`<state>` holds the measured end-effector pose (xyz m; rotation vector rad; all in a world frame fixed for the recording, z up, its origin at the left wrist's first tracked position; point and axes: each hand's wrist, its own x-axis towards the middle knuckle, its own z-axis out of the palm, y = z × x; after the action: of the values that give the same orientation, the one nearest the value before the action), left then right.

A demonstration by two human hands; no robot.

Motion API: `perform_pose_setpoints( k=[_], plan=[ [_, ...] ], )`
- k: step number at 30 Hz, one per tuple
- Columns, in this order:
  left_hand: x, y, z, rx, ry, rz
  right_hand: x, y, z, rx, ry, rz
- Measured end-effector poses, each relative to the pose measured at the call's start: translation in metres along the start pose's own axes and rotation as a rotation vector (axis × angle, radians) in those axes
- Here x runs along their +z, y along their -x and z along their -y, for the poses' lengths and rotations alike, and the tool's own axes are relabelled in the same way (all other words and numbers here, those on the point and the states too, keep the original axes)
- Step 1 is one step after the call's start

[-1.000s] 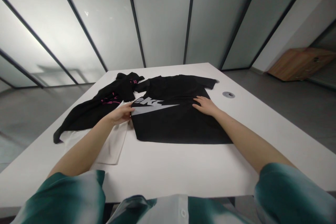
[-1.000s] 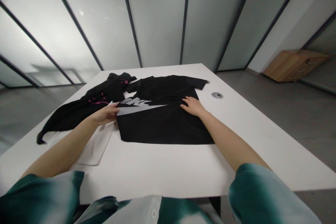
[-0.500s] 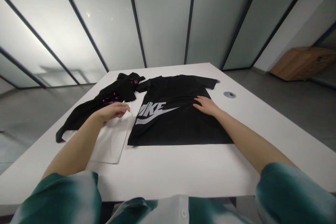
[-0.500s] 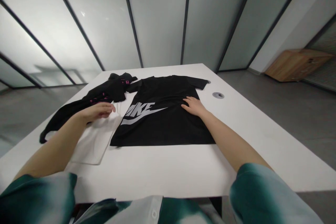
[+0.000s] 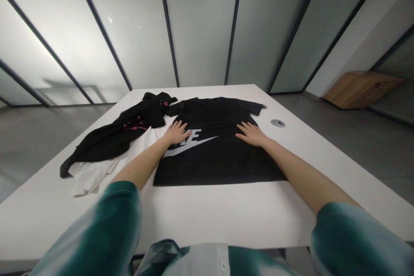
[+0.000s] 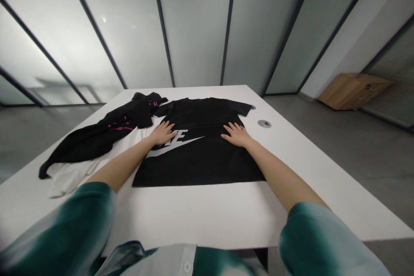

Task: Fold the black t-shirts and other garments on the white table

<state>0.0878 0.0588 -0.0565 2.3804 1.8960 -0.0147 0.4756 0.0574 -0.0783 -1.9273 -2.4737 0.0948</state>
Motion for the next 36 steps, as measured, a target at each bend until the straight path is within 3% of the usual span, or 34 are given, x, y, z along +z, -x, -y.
perform_pose_setpoints(
  k=[5, 8, 12, 16, 20, 25, 29, 36],
  plan=[
    [0.000, 0.005, 0.013, -0.042, -0.024, 0.026, -0.003, 0.004, 0.000, 0.024, -0.001, 0.006],
    [-0.006, 0.010, 0.012, 0.008, -0.078, -0.029, -0.010, 0.013, 0.006, -0.007, 0.032, -0.006],
    [-0.023, 0.012, 0.002, 0.046, -0.095, -0.137, -0.037, 0.020, 0.019, -0.030, 0.119, 0.012],
    [-0.037, 0.002, -0.019, 0.111, -0.085, -0.226, -0.058, 0.006, 0.038, -0.023, 0.167, -0.041],
    [-0.029, -0.017, -0.039, 0.154, -0.062, -0.137, -0.050, -0.020, 0.054, -0.032, 0.077, -0.071],
    [-0.005, -0.031, -0.041, 0.029, -0.005, -0.018, -0.023, -0.034, 0.059, 0.078, -0.027, 0.007],
    [-0.007, -0.027, -0.041, 0.008, -0.029, -0.049, -0.017, -0.028, 0.057, 0.048, -0.013, -0.015],
    [-0.024, -0.022, -0.058, -0.063, -0.103, -0.148, -0.031, -0.019, 0.060, -0.016, 0.084, -0.105]
  ],
)
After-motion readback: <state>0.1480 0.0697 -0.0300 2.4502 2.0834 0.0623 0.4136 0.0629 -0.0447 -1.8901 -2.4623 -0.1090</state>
